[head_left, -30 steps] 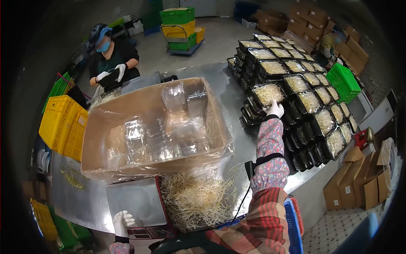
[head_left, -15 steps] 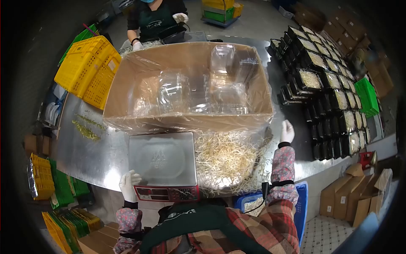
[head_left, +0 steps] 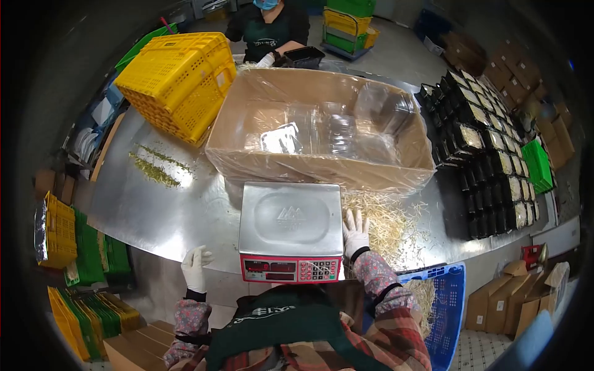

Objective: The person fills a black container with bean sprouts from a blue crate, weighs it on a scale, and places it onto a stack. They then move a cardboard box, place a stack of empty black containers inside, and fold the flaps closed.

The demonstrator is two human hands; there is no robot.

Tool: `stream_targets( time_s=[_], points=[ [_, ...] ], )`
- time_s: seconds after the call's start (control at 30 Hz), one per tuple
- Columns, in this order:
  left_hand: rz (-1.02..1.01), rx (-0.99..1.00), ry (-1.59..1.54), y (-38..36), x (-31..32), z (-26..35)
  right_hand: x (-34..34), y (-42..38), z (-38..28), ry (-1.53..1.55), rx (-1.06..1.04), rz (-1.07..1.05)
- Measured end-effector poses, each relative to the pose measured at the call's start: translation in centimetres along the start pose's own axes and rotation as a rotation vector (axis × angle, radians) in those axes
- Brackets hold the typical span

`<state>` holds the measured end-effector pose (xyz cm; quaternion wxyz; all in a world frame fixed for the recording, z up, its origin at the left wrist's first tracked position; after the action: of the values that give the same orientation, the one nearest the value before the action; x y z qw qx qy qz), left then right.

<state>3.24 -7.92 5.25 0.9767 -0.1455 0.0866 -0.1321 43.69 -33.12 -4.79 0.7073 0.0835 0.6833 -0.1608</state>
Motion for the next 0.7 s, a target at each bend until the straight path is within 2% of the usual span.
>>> stream_targets(
  time_s=[0.1,0.13,0.2,0.27,0.3,0.33,0.4,0.47,0.53,0.67,0.7],
  points=[
    [0.034,0.032,0.029,-0.6,-1.9,-0.5,-2.9,3.6,2.9,0.034,0.198,0.026],
    [0.028,0.031,0.030,-0.8,-2.3,-0.9,-2.5,4.8,4.0,0.008,0.205,0.058],
    [0.061,0.014,0.061,-1.1,-3.3,-1.5,-2.2,7.1,4.9,0.095,0.265,-0.116],
    [0.071,0.021,0.093,-1.3,-3.7,-1.8,0.8,8.7,5.6,0.066,0.253,-0.125],
    [0.086,0.022,0.069,-1.6,-3.6,-1.4,1.8,8.8,5.5,0.087,0.234,-0.019],
    [0.101,0.024,0.045,-1.8,-3.4,-1.3,6.0,9.8,7.0,0.010,0.200,0.096],
    [0.092,0.029,0.026,-1.5,-2.7,-1.5,4.0,9.4,6.9,0.054,0.218,0.068],
    [0.071,0.041,-0.010,-1.3,-1.8,-1.1,0.3,8.6,7.8,0.298,0.344,0.273],
    [0.050,0.050,0.009,-1.0,-0.1,0.0,-4.0,7.1,9.3,0.365,0.152,0.788],
    [-0.053,0.114,0.026,-0.4,5.7,3.1,-13.3,1.9,14.0,0.972,0.217,0.936],
    [-0.098,0.128,0.031,-0.2,7.4,3.8,-15.5,0.6,15.0,1.083,0.179,0.966]
  ],
)
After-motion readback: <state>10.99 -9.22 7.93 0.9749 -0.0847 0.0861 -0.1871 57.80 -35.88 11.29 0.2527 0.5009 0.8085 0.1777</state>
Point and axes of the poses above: each hand's wrist, its own y-axis towards the middle knuckle, its own x-axis out of the palm, z = x × y, the point moved 3 cm from there along y, towards the middle knuckle, and after that the axes turned 10 degrees about -x, right-handed, at the moved point
